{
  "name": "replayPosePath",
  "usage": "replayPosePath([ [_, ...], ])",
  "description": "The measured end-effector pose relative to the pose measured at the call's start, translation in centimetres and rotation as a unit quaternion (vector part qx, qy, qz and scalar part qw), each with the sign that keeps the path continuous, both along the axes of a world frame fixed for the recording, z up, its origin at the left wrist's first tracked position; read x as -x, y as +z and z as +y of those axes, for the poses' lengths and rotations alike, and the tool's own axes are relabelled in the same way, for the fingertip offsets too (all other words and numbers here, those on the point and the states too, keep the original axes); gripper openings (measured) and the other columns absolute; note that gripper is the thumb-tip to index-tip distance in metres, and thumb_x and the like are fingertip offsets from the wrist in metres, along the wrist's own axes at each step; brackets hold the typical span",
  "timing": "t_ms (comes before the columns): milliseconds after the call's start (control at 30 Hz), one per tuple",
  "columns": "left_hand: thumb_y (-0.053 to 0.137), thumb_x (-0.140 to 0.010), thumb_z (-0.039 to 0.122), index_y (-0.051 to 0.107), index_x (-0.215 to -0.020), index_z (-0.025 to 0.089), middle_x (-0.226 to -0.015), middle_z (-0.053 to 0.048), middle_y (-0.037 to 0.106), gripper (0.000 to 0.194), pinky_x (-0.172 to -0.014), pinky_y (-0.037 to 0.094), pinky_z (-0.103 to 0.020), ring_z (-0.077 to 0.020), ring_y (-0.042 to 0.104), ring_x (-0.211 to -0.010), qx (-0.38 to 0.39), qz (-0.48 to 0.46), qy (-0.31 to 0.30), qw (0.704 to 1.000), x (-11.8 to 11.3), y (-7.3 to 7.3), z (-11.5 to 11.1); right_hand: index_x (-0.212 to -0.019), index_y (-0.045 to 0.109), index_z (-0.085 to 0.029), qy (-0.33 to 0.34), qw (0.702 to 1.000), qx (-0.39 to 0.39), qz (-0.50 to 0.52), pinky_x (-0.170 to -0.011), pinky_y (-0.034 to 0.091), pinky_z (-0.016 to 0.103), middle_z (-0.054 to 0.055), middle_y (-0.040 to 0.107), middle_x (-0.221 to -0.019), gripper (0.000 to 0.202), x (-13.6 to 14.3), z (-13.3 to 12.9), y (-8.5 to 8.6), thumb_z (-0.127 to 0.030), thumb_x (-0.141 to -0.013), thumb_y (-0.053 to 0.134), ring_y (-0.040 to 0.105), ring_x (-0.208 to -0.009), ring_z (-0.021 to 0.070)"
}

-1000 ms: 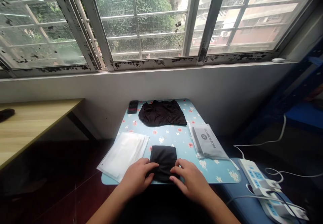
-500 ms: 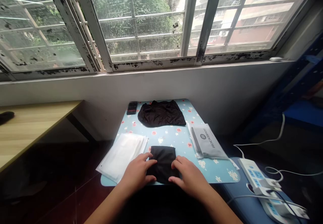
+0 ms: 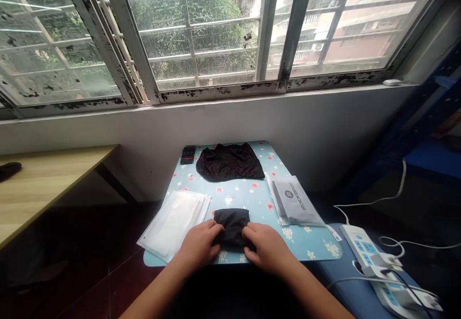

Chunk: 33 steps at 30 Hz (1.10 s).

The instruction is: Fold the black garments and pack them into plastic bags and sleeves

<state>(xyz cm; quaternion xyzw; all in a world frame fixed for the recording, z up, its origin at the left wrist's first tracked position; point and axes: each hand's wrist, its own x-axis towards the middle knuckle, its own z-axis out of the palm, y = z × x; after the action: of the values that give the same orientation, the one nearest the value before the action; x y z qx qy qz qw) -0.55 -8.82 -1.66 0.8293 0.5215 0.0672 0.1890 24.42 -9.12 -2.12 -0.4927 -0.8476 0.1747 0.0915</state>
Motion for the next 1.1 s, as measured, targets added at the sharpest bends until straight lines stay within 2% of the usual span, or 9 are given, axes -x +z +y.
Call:
replayPosePath([
  [133, 0.062, -0.076, 0.017, 0.063, -0.101, 0.027, -0.1, -0.003, 0.067, 0.027, -0.075, 0.048, -0.031, -0.0231, 0.064, -0.09, -0.03, 0.013, 0.016, 0.999, -0.5, -0.3, -0.2, -0.086, 0.06, -0.023, 0.02, 0.998, -0.052, -0.016, -0.069, 0.034, 0.032, 0.004, 0.065, -0.092, 0.009, 0.3, 0.1, -0.8, -0.019, -0.079, 0.057, 0.058, -0.084, 0.0209],
  [300, 0.061, -0.074, 0.013, 0.06, -0.088, 0.025, -0.099, -0.004, 0.064, 0.018, -0.072, 0.046, -0.03, -0.0224, 0.062, -0.089, -0.049, 0.02, 0.032, 0.998, -0.9, -0.8, -0.7, -0.084, 0.06, -0.022, 0.053, 0.995, -0.081, -0.031, -0.068, 0.031, 0.033, 0.004, 0.064, -0.09, 0.015, 0.1, 0.0, -1.2, -0.01, -0.077, 0.055, 0.055, -0.082, 0.0201],
  [400, 0.068, -0.079, 0.022, 0.062, -0.093, 0.026, -0.101, -0.004, 0.064, 0.015, -0.077, 0.048, -0.031, -0.0236, 0.062, -0.092, -0.032, -0.01, 0.013, 0.999, -0.6, -0.1, -1.3, -0.084, 0.059, -0.022, 0.06, 0.997, -0.057, 0.0, -0.069, 0.034, 0.032, 0.003, 0.063, -0.09, 0.004, -0.5, -0.1, -0.9, -0.02, -0.083, 0.062, 0.055, -0.082, 0.0194],
  [533, 0.066, -0.091, 0.042, 0.068, -0.101, 0.027, -0.106, -0.005, 0.067, 0.017, -0.086, 0.051, -0.033, -0.0236, 0.064, -0.097, -0.042, -0.099, 0.012, 0.994, 1.6, 1.1, -1.8, -0.085, 0.064, -0.022, 0.056, 0.996, -0.059, 0.048, -0.073, 0.036, 0.032, 0.004, 0.061, -0.088, 0.018, -1.5, -0.4, -0.9, -0.039, -0.093, 0.061, 0.055, -0.083, 0.0197],
  [667, 0.053, -0.099, 0.043, 0.07, -0.104, 0.023, -0.109, -0.009, 0.07, 0.026, -0.093, 0.05, -0.037, -0.0266, 0.065, -0.105, -0.109, -0.089, 0.141, 0.98, 5.7, 0.8, -1.5, -0.08, 0.069, -0.022, 0.036, 0.992, -0.082, 0.091, -0.071, 0.036, 0.033, 0.005, 0.059, -0.082, 0.028, -1.7, -0.9, -1.7, -0.034, -0.099, 0.052, 0.054, -0.079, 0.019],
  [767, 0.057, -0.094, 0.042, 0.072, -0.111, 0.022, -0.115, -0.008, 0.072, 0.03, -0.093, 0.05, -0.038, -0.0285, 0.065, -0.108, -0.095, -0.015, 0.224, 0.97, 8.5, 0.2, -1.5, -0.073, 0.068, -0.022, 0.021, 0.988, -0.098, 0.114, -0.069, 0.037, 0.034, 0.006, 0.059, -0.079, 0.033, -1.5, -1.1, -2.0, -0.032, -0.099, 0.051, 0.053, -0.078, 0.0194],
  [867, 0.06, -0.091, 0.042, 0.075, -0.097, 0.022, -0.105, -0.007, 0.074, 0.026, -0.081, 0.05, -0.033, -0.0259, 0.068, -0.097, -0.031, 0.041, 0.229, 0.972, 9.8, 0.0, -2.0, -0.072, 0.067, -0.023, 0.032, 0.982, -0.129, 0.133, -0.071, 0.039, 0.036, 0.007, 0.061, -0.082, 0.032, -1.2, -1.2, -1.6, -0.031, -0.098, 0.05, 0.053, -0.08, 0.0214],
  [933, 0.058, -0.092, 0.038, 0.076, -0.088, 0.022, -0.098, -0.006, 0.075, 0.025, -0.078, 0.048, -0.031, -0.0241, 0.068, -0.091, -0.02, 0.055, 0.219, 0.974, 9.9, 0.0, -2.4, -0.074, 0.067, -0.024, 0.041, 0.978, -0.141, 0.151, -0.074, 0.042, 0.038, 0.007, 0.063, -0.083, 0.029, -0.8, -1.2, -1.1, -0.031, -0.097, 0.051, 0.054, -0.083, 0.0229],
  [1100, 0.052, -0.093, 0.032, 0.077, -0.094, 0.022, -0.099, -0.006, 0.076, 0.027, -0.081, 0.049, -0.031, -0.0234, 0.07, -0.091, -0.029, 0.027, 0.222, 0.974, 10.1, -0.4, -2.3, -0.095, 0.071, -0.024, 0.043, 0.969, -0.135, 0.204, -0.09, 0.047, 0.041, 0.009, 0.067, -0.1, 0.018, 0.6, 0.8, 0.5, -0.031, -0.095, 0.054, 0.058, -0.097, 0.0246],
])
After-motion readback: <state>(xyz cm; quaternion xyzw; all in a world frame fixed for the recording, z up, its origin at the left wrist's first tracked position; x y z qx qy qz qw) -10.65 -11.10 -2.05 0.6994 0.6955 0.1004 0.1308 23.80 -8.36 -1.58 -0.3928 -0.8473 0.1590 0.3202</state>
